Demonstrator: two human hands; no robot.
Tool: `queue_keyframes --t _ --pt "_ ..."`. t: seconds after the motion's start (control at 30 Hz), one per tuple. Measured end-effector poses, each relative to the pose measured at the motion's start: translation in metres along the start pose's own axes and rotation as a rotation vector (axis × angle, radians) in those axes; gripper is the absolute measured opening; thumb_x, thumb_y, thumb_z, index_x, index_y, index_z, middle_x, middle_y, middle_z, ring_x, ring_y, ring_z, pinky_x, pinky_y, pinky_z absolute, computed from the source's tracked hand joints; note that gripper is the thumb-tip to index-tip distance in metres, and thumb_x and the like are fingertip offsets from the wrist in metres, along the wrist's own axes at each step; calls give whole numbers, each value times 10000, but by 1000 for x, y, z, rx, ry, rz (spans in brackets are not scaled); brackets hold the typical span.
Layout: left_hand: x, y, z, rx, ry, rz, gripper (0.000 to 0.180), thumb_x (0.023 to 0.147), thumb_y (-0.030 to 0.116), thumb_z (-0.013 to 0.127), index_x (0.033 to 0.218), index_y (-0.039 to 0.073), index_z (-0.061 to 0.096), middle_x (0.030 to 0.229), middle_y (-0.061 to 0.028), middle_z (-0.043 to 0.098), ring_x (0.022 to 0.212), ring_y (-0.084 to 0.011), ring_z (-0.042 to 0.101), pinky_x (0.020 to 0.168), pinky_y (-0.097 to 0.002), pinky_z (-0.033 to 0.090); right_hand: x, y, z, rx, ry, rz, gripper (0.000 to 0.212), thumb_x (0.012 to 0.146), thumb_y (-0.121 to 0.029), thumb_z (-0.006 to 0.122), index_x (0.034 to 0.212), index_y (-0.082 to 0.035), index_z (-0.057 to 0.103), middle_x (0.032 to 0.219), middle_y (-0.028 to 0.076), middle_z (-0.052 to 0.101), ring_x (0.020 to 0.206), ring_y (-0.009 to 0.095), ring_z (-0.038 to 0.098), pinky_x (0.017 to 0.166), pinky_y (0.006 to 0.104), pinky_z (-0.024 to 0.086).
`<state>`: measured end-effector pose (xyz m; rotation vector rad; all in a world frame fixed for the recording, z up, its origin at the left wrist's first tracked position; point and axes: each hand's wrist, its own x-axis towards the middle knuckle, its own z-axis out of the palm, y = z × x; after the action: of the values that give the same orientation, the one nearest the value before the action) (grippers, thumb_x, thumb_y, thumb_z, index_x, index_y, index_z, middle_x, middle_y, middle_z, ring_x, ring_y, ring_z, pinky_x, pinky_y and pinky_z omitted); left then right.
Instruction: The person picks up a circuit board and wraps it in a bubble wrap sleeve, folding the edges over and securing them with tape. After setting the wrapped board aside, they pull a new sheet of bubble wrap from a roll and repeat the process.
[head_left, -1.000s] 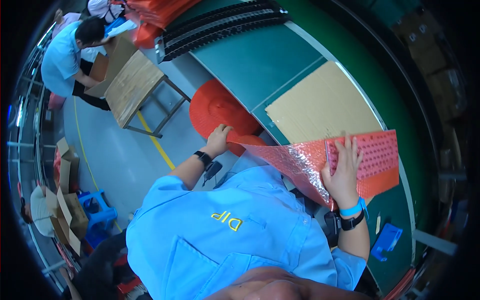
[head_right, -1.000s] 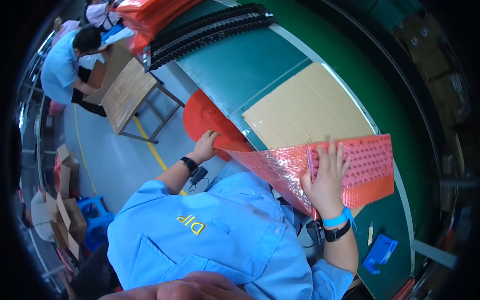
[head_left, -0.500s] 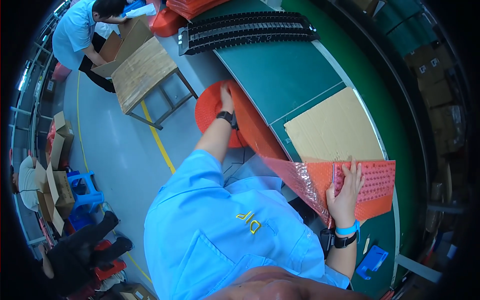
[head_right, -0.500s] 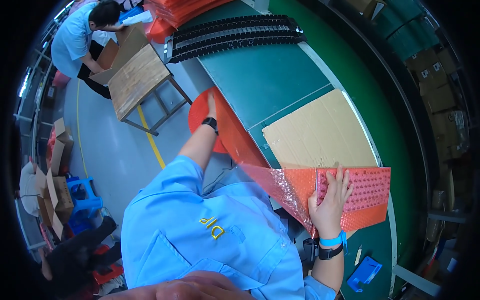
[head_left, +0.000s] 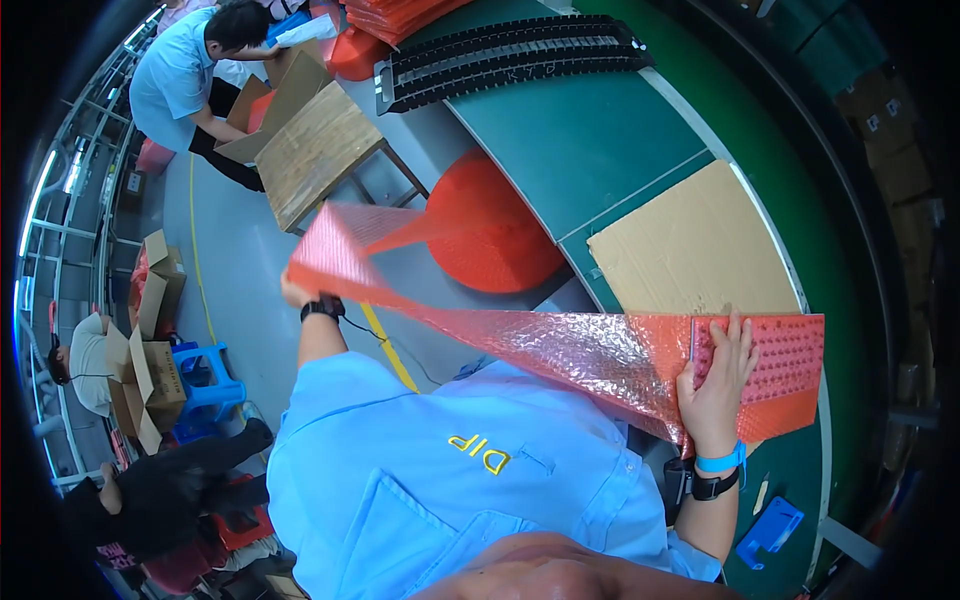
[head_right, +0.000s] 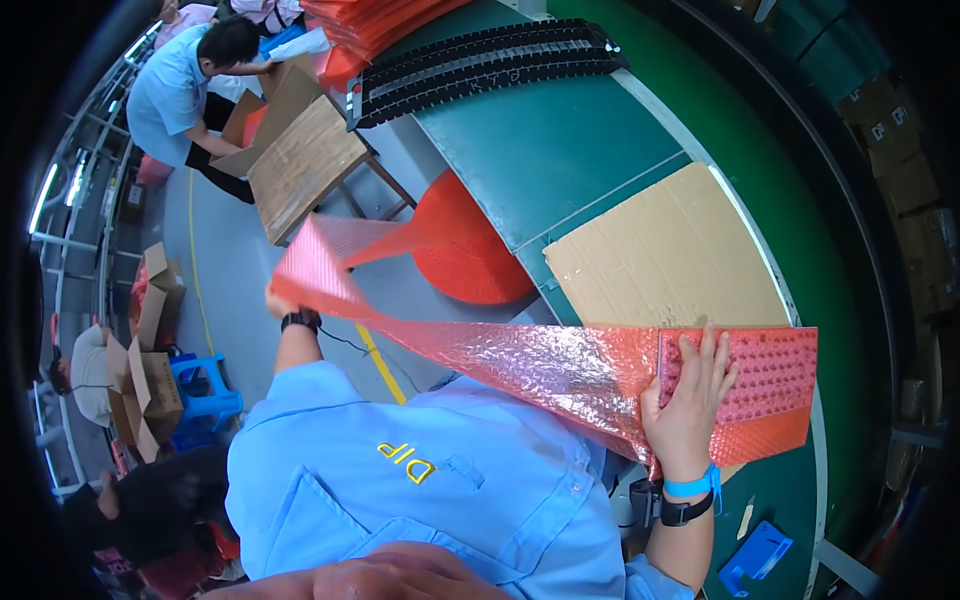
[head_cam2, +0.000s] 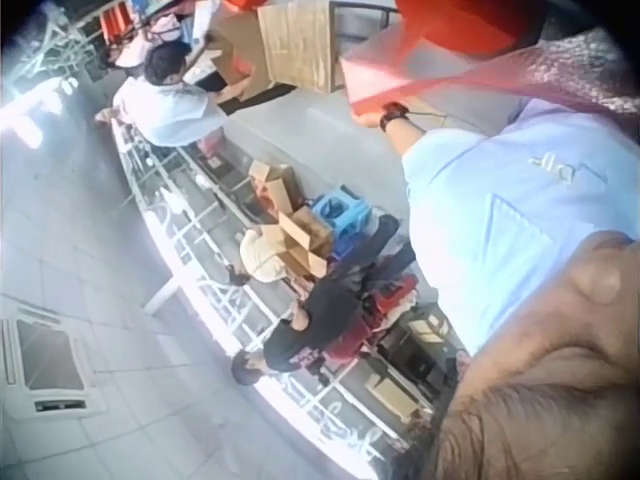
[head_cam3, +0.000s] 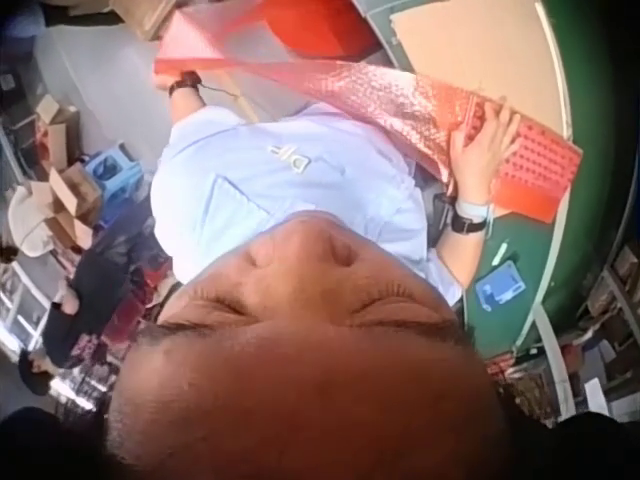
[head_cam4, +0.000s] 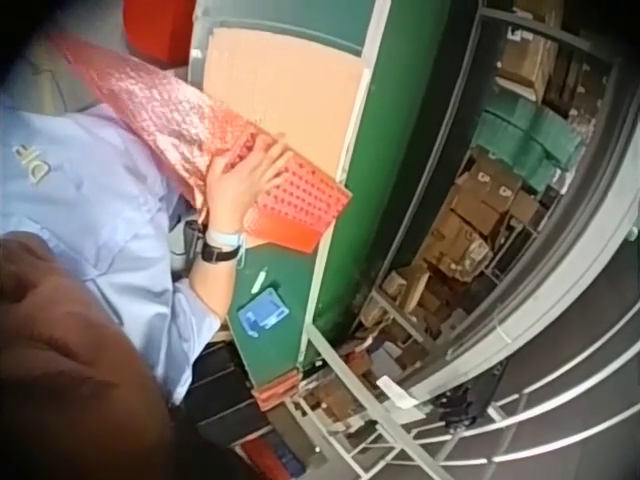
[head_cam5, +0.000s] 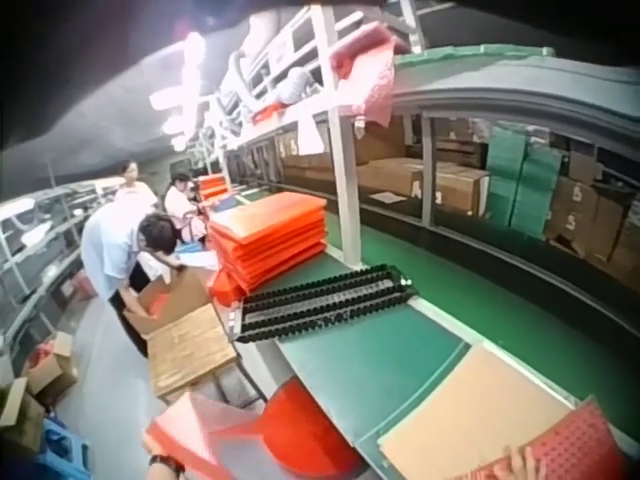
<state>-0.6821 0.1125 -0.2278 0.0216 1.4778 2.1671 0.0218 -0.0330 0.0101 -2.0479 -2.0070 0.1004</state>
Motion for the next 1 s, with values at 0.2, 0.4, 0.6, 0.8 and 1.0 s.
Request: queue_keyframes --t 0.2,0.4,0.6,0.8,1.0 --pt "17 63 -119 -170 295 53 469 952 475 501 985 54 706 1062 -145 702 938 -331 676 839 -447 549 -1 0 0 -35 -1 3 623 792 -53 600 1388 -39 422 1587 218 283 1485 450 188 1184 624 103" --pt "6 145 -134 287 798 96 651 971 582 389 959 36 743 1083 -224 696 996 -399 664 901 -480 526 -2 -3 4 -51 4 5 615 795 -56 601 1383 -28 424 1585 217 286 1485 445 193 1184 623 105" --pt "101 154 -165 1617 555 180 532 956 453 437 1066 19 725 1151 -250 677 1120 -417 628 948 -514 491 -5 11 -2 -3 12 5 615 789 -52 599 1379 -23 425 1584 216 288 1484 447 194 1183 622 105" --pt "56 -55 -50 1909 -530 142 447 841 393 680 1065 9 718 1029 -179 736 986 -310 699 848 -439 520 -3 -1 2 -51 20 5 611 784 -51 600 1369 -20 430 1583 217 288 1484 448 195 1181 624 105" --pt "-112 -243 35 1621 -1198 -115 724 848 480 636 1455 121 475 1423 -173 547 1330 -353 505 1094 -408 423 0 -5 0 -17 -2 0 613 783 -70 626 1364 -26 434 1582 229 280 1483 455 190 1177 634 106"
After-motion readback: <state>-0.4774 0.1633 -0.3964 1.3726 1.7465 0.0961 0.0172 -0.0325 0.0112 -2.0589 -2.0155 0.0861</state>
